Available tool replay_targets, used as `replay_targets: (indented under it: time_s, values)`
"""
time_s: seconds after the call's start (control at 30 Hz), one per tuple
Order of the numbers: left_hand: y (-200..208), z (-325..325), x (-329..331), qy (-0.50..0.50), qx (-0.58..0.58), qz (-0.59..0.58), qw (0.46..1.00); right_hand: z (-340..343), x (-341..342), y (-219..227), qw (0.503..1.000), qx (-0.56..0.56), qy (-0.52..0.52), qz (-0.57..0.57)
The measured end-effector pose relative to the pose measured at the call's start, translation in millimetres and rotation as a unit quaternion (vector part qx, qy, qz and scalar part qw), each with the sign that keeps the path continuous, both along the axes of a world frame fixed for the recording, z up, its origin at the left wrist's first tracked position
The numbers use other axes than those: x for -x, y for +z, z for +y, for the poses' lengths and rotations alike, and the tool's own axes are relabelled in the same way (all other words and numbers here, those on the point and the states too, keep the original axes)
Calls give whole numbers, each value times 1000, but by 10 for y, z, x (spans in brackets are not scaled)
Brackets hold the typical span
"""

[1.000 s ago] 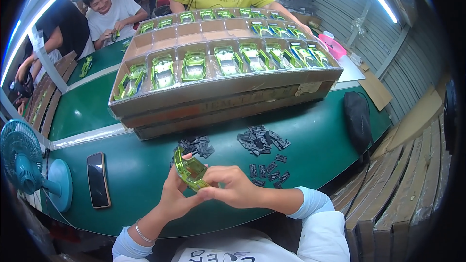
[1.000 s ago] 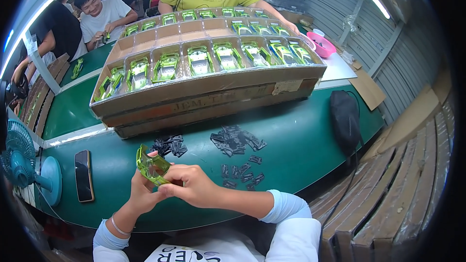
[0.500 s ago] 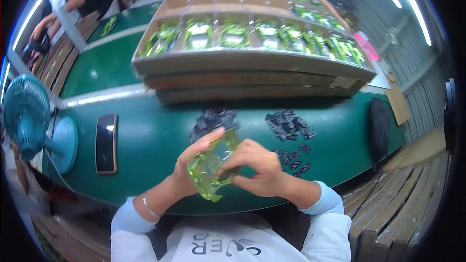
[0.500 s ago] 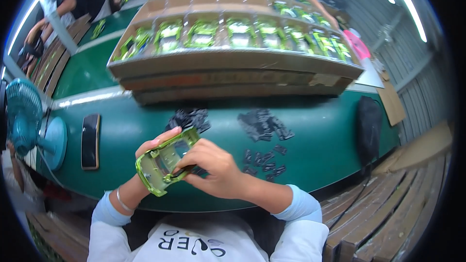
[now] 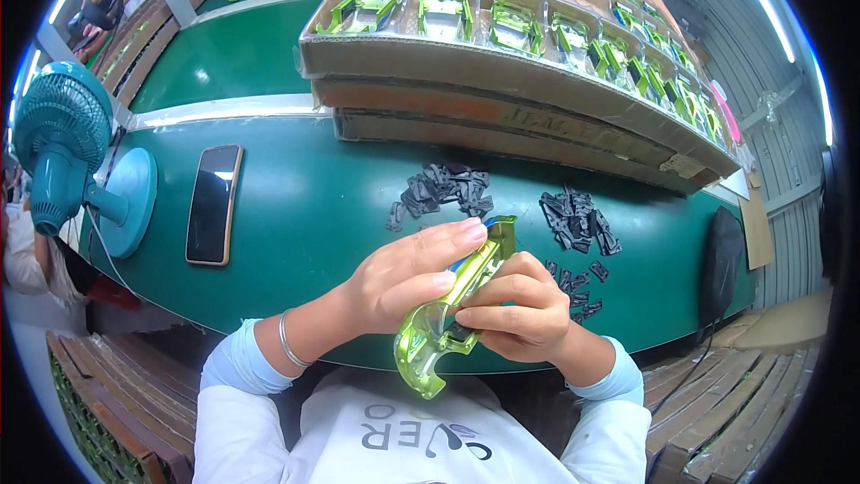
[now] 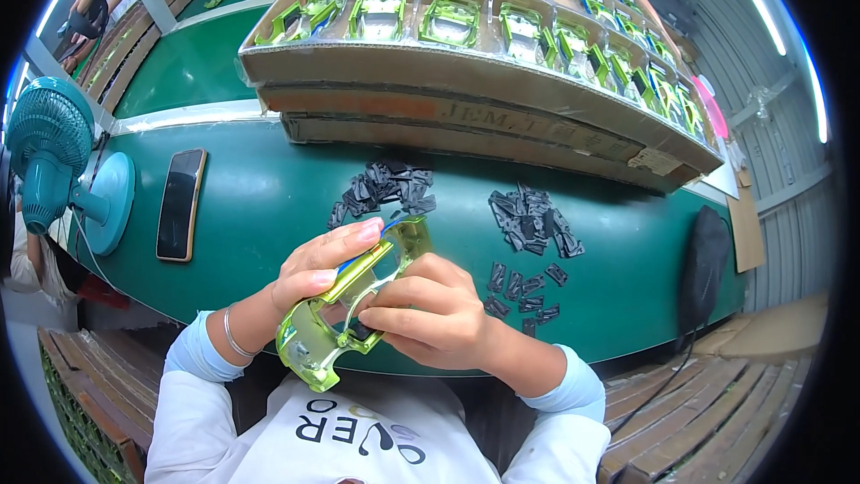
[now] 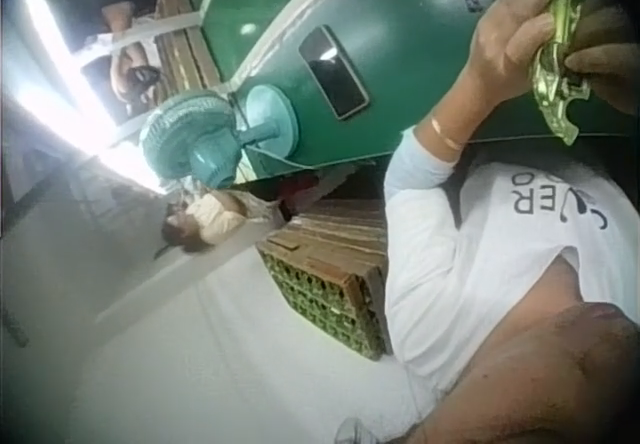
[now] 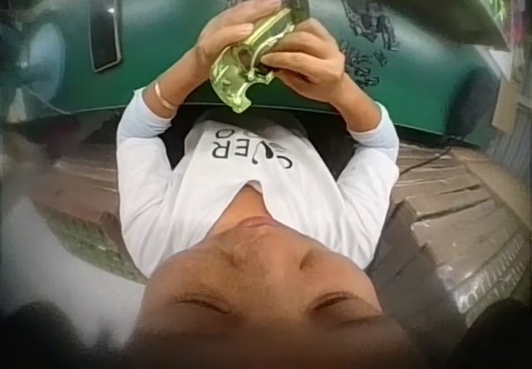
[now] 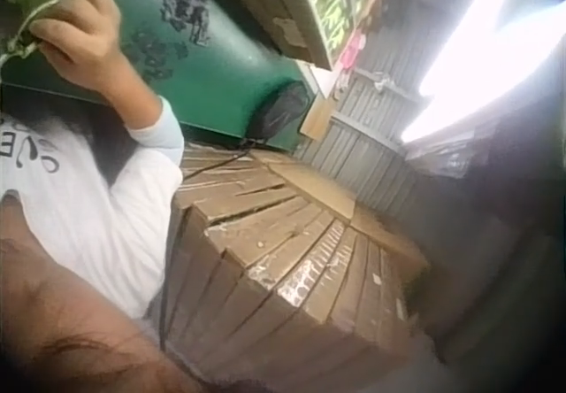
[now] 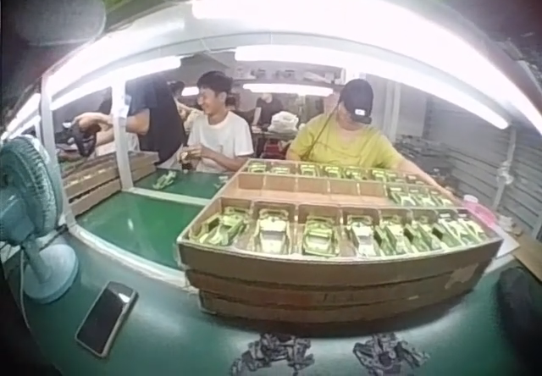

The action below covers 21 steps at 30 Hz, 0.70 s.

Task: The person assembles toy car bodies by picking up car shells and attaching plastic components onto each shell by hand, placing an assembled car shell into a tray.

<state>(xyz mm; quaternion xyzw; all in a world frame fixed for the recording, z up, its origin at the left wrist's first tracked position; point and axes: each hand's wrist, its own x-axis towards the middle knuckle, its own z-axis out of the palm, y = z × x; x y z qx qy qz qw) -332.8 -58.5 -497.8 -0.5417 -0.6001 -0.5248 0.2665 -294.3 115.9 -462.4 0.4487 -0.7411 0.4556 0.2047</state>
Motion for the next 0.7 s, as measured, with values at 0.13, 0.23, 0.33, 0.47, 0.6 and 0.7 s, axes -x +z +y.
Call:
replay_targets:
  time_s: [0.13,0.23,0.33,0.47,0.6,0.7]
  values:
    - [23,16,-18,3,-9,-2,1000,-24,-13,7,1000,-6,-3,23]
    - [45,3,-19,5,12,9,1000,-38,-19,23,999,-15,-18,42]
    - [11,37,-21,-16,8,-12,1000,-29,-26,9,995,-45,-34,83]
    - [-90,66,-59,-46,-2,-61,997,-17,-39,12,995,-51,-18,85]
    - [-76,31,-114,-14,28,-243,970,5,30,-2,992,21,-17,-119]
    - [-105,34,-138,27,16,-244,969,-2,46,37,988,25,-30,-150]
